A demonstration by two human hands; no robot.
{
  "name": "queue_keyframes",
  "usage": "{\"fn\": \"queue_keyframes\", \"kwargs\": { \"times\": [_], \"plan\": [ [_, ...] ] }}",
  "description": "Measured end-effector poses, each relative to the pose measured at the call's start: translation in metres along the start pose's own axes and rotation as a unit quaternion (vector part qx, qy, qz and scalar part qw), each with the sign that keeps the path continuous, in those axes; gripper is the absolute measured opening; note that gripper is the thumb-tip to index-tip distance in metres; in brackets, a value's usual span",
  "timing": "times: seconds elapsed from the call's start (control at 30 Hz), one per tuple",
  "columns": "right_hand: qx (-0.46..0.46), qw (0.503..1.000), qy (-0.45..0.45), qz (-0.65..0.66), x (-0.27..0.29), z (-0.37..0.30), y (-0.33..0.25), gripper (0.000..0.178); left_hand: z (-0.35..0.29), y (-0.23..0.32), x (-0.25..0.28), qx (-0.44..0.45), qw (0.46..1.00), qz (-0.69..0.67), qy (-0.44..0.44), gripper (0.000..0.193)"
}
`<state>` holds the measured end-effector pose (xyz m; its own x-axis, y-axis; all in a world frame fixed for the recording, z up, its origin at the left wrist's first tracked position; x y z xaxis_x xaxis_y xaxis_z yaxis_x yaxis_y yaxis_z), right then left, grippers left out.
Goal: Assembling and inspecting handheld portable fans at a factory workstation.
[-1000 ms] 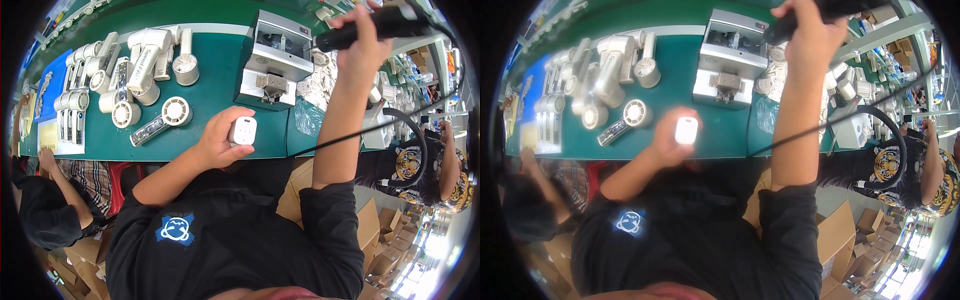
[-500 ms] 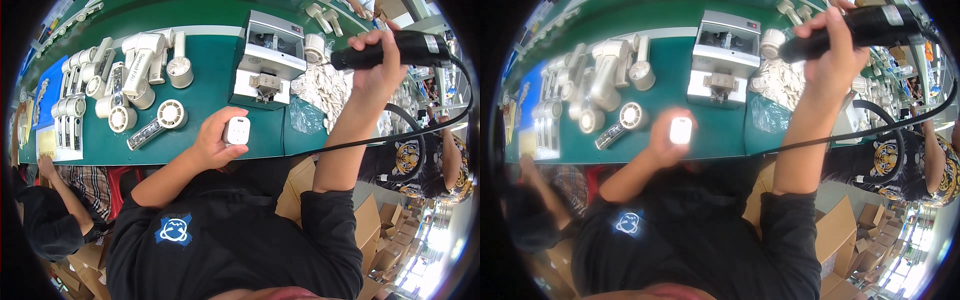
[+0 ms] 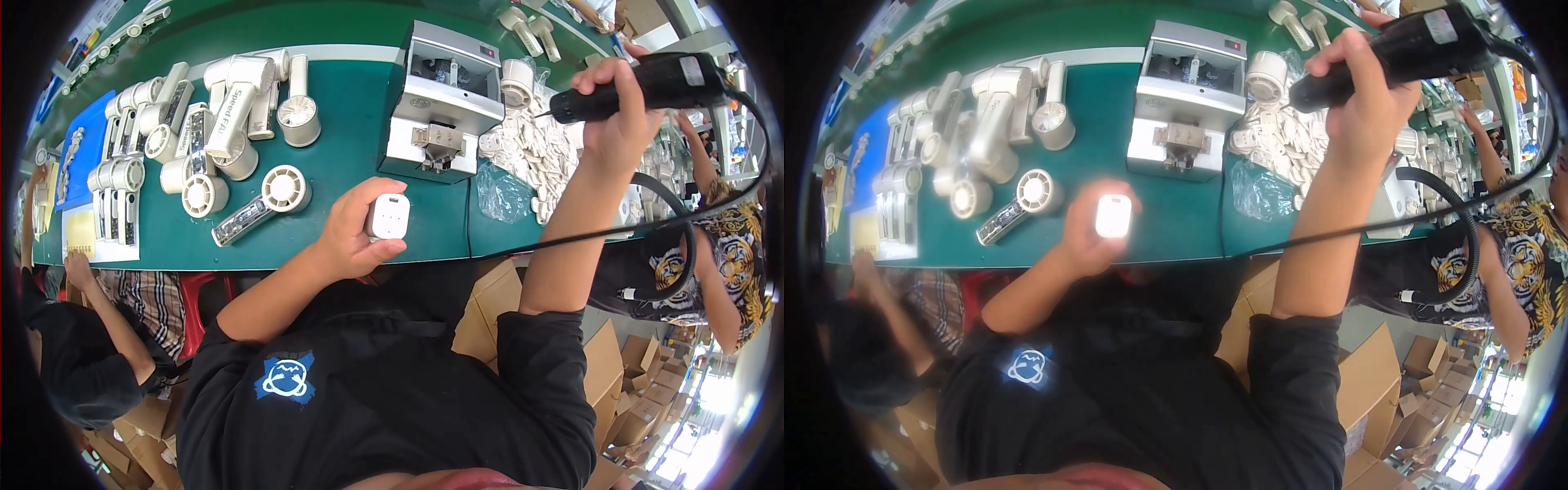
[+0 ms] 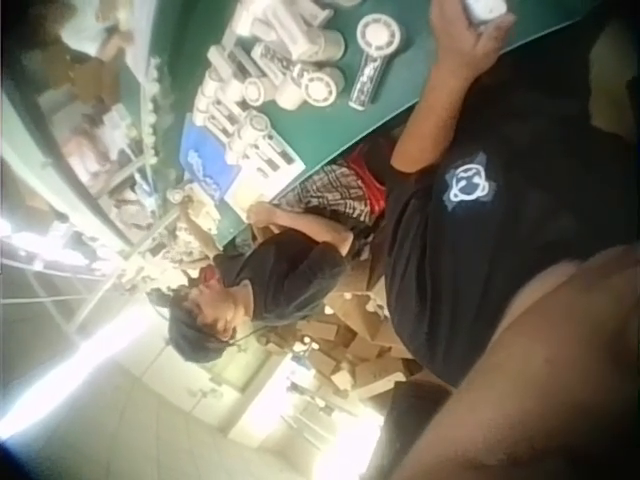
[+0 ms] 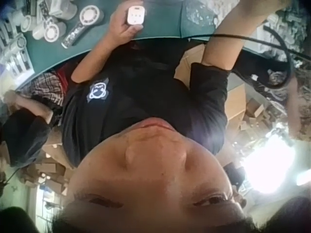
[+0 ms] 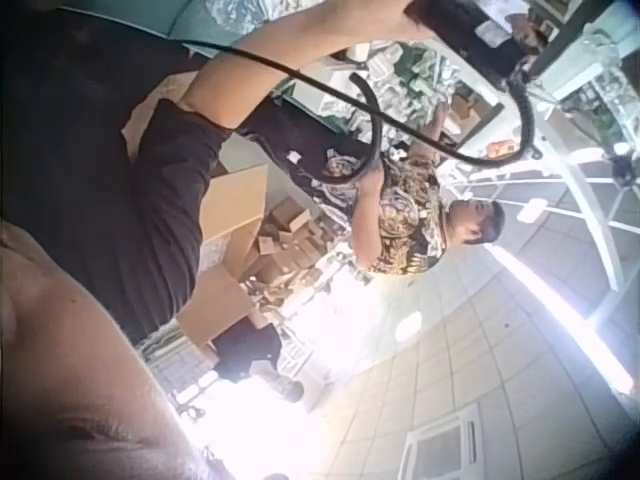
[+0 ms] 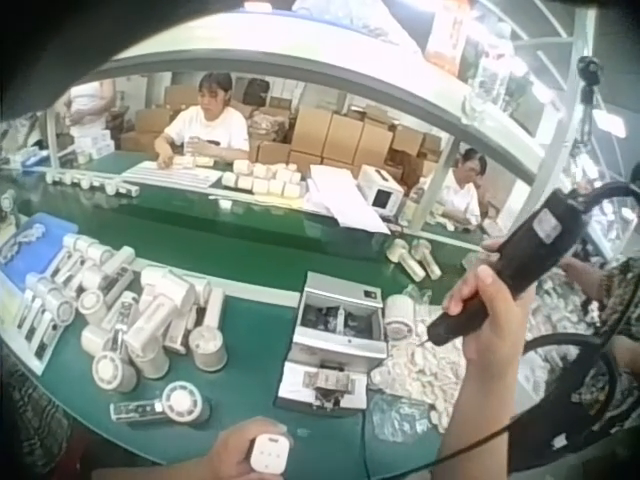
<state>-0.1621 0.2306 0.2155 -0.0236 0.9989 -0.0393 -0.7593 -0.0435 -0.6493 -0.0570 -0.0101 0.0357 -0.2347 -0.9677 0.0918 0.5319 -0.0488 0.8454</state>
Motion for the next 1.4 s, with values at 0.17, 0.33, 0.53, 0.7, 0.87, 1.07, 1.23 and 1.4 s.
{"fn": "queue_keyframes", "kwargs": {
  "times": [0.17,0.33,0.53,0.7,0.87,1.07,1.23,1.4],
  "plan": [
    [0.011,0.988,0.055,0.142,-0.022,-0.02,-0.013,0.031,0.002,0.001,-0.001,-0.016,1.0,0.005,-0.005,0.058],
    [-0.043,0.988,0.049,0.141,-0.067,-0.066,0.012,0.035,0.0,-0.001,-0.002,-0.018,1.0,0.016,-0.002,0.058],
    [-0.091,0.983,0.07,0.14,-0.076,-0.081,0.038,0.033,-0.002,-0.002,-0.001,-0.008,1.0,0.003,0.012,0.058],
    [-0.1,0.988,0.038,0.113,-0.077,-0.087,0.037,0.031,-0.001,0.001,-0.002,-0.008,1.0,-0.011,0.008,0.059],
    [-0.169,0.974,0.016,0.149,-0.08,-0.098,0.016,0.035,0.002,0.003,-0.002,0.006,1.0,0.016,-0.005,0.059],
    [0.018,0.947,-0.116,0.299,-0.095,-0.068,-0.067,0.046,0.01,0.015,-0.009,-0.02,0.995,0.091,-0.019,0.06],
    [-0.002,0.95,-0.136,0.281,-0.11,-0.082,-0.058,0.045,0.013,0.02,-0.009,-0.026,0.995,0.094,-0.012,0.059],
    [-0.023,0.954,-0.111,0.277,-0.115,-0.084,-0.057,0.043,0.012,0.015,-0.01,-0.003,0.997,0.077,-0.014,0.059]
  ]
}}
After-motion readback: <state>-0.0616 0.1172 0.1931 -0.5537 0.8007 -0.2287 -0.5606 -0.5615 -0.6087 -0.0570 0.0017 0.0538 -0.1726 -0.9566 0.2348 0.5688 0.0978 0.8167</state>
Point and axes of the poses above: each hand's wrist, its own z-axis towards the middle knuckle, its own x-axis out of the back of the hand, y = z × x, the point moved 5 cm from there along z, towards the middle knuckle, and after that the axes turned 7 degrees about x, right-handed, at the moved point
